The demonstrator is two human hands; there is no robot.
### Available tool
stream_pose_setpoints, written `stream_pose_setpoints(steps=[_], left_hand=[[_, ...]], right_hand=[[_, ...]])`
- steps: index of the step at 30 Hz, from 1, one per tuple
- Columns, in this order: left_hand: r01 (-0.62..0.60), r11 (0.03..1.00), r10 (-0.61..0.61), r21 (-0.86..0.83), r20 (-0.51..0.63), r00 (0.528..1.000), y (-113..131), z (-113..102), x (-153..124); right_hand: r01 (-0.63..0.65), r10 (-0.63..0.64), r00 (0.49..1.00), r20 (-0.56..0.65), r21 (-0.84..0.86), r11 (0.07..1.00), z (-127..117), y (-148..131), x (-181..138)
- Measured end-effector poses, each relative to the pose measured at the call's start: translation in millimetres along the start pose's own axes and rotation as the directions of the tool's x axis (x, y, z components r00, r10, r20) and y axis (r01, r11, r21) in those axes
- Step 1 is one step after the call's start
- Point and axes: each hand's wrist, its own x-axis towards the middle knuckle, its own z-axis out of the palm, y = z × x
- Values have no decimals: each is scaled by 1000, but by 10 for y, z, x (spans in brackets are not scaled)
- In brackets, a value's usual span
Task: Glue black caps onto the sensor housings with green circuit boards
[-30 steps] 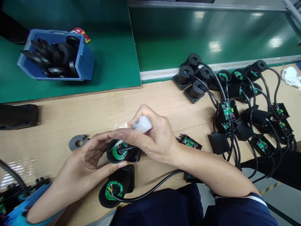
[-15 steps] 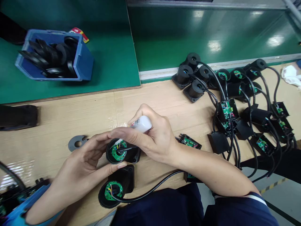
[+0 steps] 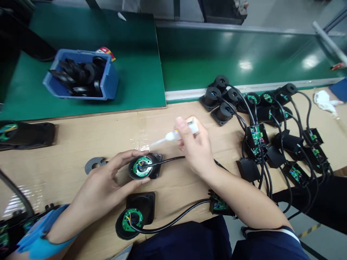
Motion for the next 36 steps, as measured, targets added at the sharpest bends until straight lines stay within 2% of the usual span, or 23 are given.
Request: stream_pose_setpoints(steps=[4, 6, 9, 10, 12, 15, 18, 21, 23, 26, 29, 32, 34, 36], left_hand=[[-103, 988, 99, 117, 37, 994, 14, -130, 66], [-135, 969, 145, 207, -34, 989, 61, -331, 23], [-92, 927, 173, 363, -197, 965, 106, -707, -146], [-81, 912, 180, 403, -217, 959, 98, -807, -219], [-108, 886, 208, 451, -177, 962, 39, -913, -368], [-132, 874, 196, 468, -91, 976, -119, -812, -566], [15, 827, 74, 563, -135, 988, -244, -550, -705], [111, 777, -29, 620, -141, 990, -274, -357, -805], [98, 817, -56, 568, -92, 994, -273, -309, -858], [75, 883, -66, 463, -36, 997, -290, -299, -918], [57, 894, -34, 444, -60, 998, -313, -284, -947], [31, 929, 23, 370, -142, 990, -291, -236, -951], [-35, 969, 83, 243, -189, 978, -239, -180, -950], [-138, 987, 151, 85, -180, 972, -164, -93, -948]], right_hand=[[-65, 65, 998, 7, 57, 996, -60, -33, 138], [-49, 48, 997, 58, 17, 999, -70, -44, 251], [64, -41, 986, 164, -135, 989, -11, 12, 553], [129, -90, 976, 198, -192, 973, 35, 57, 688], [247, -177, 951, 253, -279, 928, 167, 180, 982], [304, -209, 936, 283, -351, 886, 412, 388, 1393], [323, -210, 932, 294, -419, 849, 613, 554, 1669], [342, -215, 929, 303, -474, 811, 695, 628, 1794], [344, -219, 931, 292, -501, 794, 660, 594, 1794], [426, -324, 904, 278, -526, 736, 475, 374, 1566], [621, -479, 784, 396, -493, 609, 264, -20, 938], [658, -425, 746, 513, -470, 589, 168, -382, 80], [669, -289, 701, 652, -460, 584, 129, -486, -430], [651, -141, 664, 734, -476, 591, 62, -462, -810]])
